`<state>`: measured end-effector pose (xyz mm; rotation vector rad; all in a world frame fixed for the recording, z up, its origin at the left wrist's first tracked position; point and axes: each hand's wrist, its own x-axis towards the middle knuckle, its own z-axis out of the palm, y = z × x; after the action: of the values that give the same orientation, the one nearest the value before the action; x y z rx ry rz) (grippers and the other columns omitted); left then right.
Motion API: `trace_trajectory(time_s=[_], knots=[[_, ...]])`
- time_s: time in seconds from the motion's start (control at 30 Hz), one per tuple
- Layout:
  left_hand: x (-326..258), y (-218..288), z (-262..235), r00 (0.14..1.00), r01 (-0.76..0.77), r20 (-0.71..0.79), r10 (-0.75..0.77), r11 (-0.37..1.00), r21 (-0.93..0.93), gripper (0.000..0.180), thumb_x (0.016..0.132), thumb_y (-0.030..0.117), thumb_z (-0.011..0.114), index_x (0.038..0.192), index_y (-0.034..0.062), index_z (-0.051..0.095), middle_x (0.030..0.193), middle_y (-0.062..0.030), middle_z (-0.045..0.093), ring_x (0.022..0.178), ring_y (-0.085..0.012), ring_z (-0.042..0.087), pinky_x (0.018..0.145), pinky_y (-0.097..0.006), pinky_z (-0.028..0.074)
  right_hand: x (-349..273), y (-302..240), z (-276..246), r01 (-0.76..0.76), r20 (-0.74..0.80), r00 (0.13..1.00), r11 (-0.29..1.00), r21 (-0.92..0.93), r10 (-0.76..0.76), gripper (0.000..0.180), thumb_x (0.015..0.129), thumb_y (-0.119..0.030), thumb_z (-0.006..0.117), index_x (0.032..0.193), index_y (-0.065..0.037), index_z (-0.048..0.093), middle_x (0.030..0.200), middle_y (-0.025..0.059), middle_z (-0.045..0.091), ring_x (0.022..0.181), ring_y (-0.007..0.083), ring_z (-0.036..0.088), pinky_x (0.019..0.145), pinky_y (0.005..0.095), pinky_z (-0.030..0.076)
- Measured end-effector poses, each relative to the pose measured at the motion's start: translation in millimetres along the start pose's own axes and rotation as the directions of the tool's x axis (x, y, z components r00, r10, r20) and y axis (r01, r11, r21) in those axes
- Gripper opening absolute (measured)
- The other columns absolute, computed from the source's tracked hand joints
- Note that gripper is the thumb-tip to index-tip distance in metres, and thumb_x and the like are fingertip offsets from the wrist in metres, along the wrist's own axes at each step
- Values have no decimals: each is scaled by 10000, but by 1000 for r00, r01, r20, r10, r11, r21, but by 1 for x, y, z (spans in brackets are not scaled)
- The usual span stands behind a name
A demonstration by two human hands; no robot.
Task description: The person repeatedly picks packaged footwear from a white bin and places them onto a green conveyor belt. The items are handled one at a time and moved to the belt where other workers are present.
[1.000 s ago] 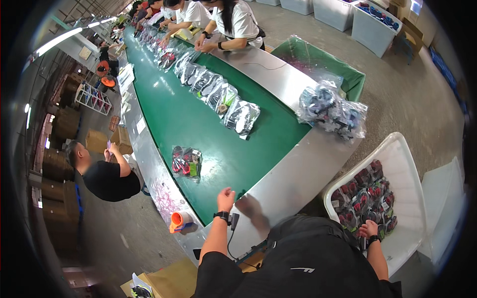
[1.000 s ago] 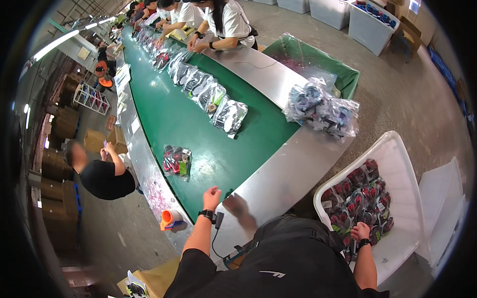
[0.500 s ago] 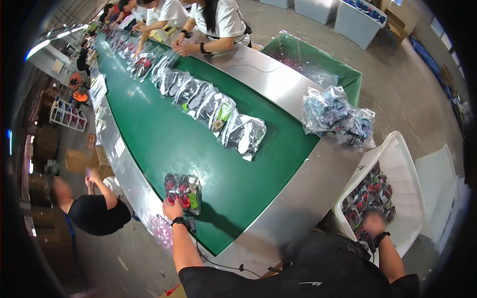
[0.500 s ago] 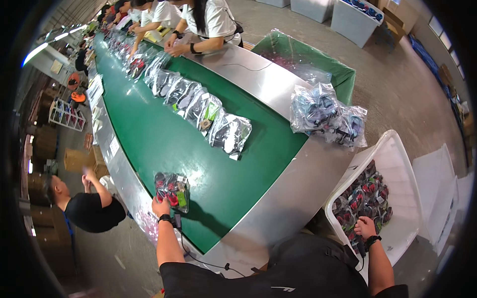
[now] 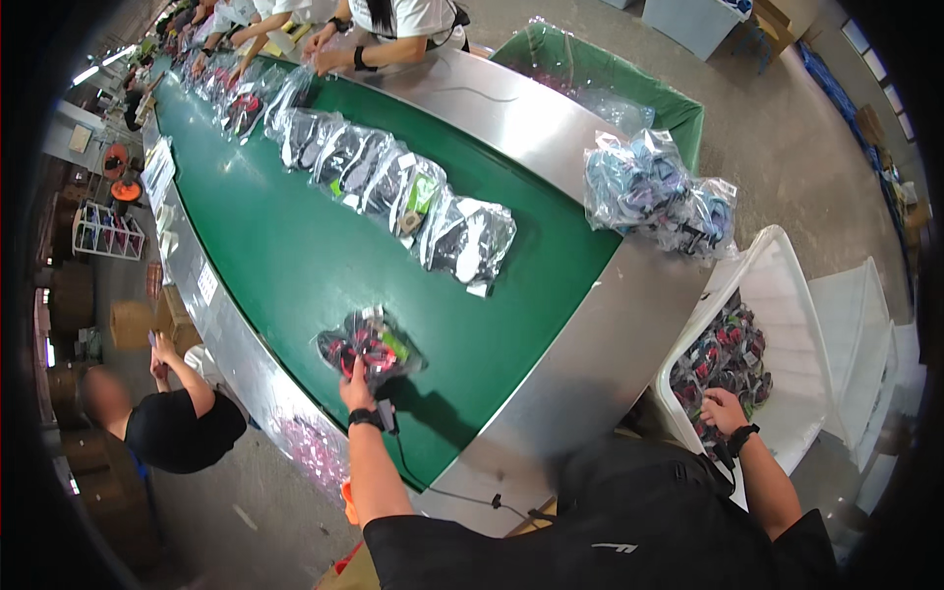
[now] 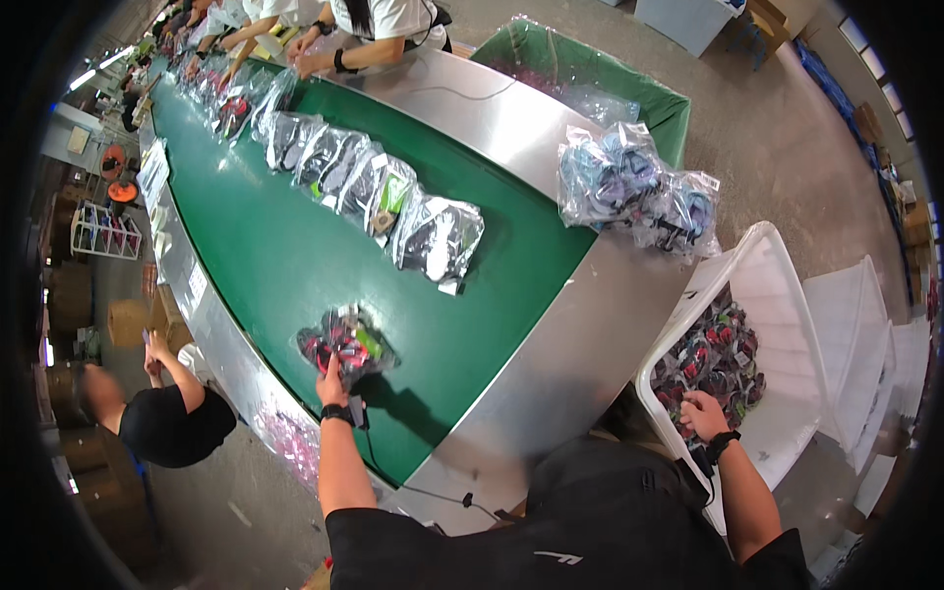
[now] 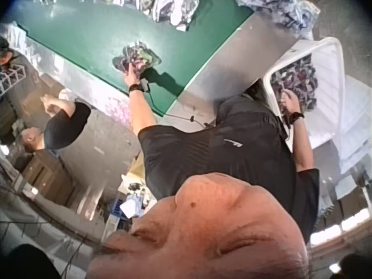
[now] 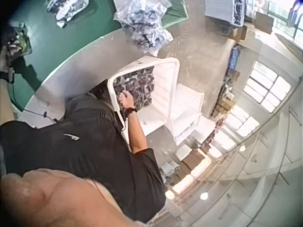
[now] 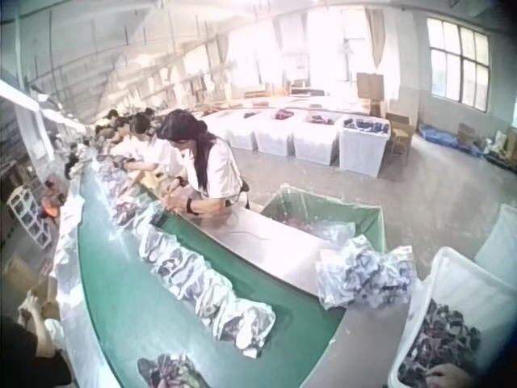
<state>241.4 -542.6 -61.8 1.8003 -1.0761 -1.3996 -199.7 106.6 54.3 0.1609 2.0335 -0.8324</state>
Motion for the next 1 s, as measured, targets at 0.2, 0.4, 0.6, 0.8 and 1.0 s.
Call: trace_trajectory(time_s=[0.2,0.4,0.6,0.8,1.0], knots=[[-67,13,74,893,427,228,-387,889,-165,411,834,573,666,883,172,588,653,19,548,466,-106,455,366,-235,315,-7,8,-4,40,-24,999,999,25,-39,361,949,-189,596,1242,20,559,917,75,648,751,140,647,625,260,516],[-136,23,122,762,559,438,-477,826,-72,350,830,507,655,861,162,608,665,24,585,490,-109,486,387,-233,318,-9,49,-14,9,-31,1000,984,178,-3,348,954,-185,595,1244,4,564,931,80,657,732,147,651,618,283,521],[-230,29,155,595,523,647,-478,841,141,325,854,477,612,905,156,613,747,6,610,576,-139,517,475,-276,379,-13,67,-11,94,-20,995,941,324,-93,350,952,-205,601,1240,-9,574,912,56,652,734,131,645,632,280,523],[-346,44,196,405,229,839,-364,928,292,235,906,270,609,1069,100,603,932,-1,660,739,-124,587,599,-265,452,-36,4,-1,388,82,892,845,368,-445,414,976,-239,608,1313,-9,537,936,38,639,806,99,606,719,259,506],[-444,56,248,190,-142,934,-304,932,332,289,900,191,619,1158,71,566,977,0,635,776,-91,576,632,-245,458,-71,-41,-12,472,137,788,732,491,-600,522,964,-271,634,1371,15,478,1022,64,647,910,106,584,787,276,483]])
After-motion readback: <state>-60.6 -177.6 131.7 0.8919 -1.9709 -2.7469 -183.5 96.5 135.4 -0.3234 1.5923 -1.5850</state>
